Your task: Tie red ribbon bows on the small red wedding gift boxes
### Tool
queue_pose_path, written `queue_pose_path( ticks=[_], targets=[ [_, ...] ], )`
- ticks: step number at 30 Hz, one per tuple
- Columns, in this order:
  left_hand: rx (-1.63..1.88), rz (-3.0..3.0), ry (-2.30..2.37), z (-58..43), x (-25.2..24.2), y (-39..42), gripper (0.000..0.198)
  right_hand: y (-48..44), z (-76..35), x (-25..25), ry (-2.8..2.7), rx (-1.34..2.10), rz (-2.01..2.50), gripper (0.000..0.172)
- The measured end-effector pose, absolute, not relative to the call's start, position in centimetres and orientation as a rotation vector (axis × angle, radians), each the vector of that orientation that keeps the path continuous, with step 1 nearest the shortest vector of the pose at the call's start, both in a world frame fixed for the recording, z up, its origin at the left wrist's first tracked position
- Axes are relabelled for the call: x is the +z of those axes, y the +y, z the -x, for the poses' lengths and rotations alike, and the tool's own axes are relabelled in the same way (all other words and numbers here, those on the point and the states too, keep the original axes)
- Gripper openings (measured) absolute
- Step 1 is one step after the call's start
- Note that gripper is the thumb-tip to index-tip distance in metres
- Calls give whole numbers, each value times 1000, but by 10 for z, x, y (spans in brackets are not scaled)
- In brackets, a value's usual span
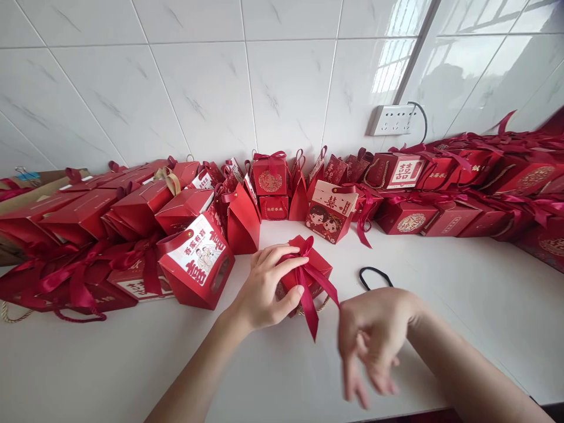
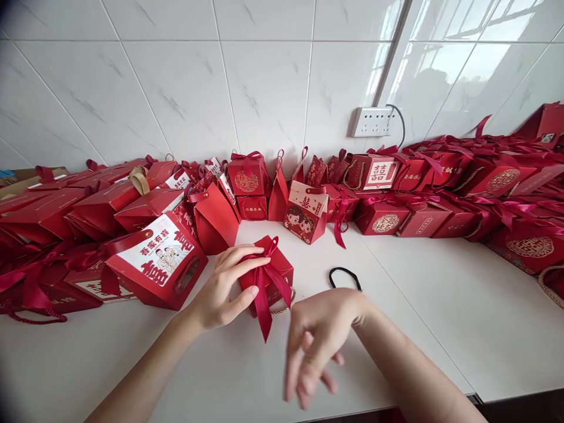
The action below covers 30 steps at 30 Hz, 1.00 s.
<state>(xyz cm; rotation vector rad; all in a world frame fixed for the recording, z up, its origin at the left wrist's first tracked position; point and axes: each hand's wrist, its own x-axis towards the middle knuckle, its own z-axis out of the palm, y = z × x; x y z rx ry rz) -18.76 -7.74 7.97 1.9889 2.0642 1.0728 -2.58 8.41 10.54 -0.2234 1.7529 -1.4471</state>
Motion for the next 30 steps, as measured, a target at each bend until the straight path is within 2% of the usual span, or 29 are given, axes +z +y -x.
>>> queue_pose_path(
  ticks=[1, 3, 6, 8, 12, 15, 17, 21, 25, 30],
  targets=[
    [1082, -1989, 2007, 188, 80, -78, 42, 93, 22, 107, 1697, -1488, 264, 52],
    [1099, -1988, 1882, 190, 80, -78, 42, 109, 16, 105, 1751, -1784, 235, 56],
    [1149, -1978, 1760, 191, 80, -79, 42, 117, 22, 95, 2108, -2312, -289, 59],
    [1186, -1969, 1699, 192, 81, -79, 44, 113, 32, 88, 2239, -2436, -690, 57],
    [1278, -1884, 1559, 190, 83, -78, 46, 94, 46, 84, 2380, -2229, -843, 60],
    [1424, -1682, 1565, 188, 83, -78, 32, 86, 45, 88, 2492, -1982, -750, 56],
    [1534, -1532, 1733, 188, 84, -77, 27, 84, 42, 90, 2516, -1912, -696, 52],
    [1416, -1306, 2086, 193, 88, -77, 22, 86, 39, 91, 2520, -1936, -634, 45],
    [1246, -1254, 2058, 198, 93, -79, 32, 86, 39, 91, 2487, -2061, -529, 42],
    [1316, -1357, 1969, 199, 95, -80, 22, 84, 40, 89, 2415, -2252, -518, 40]
  ],
)
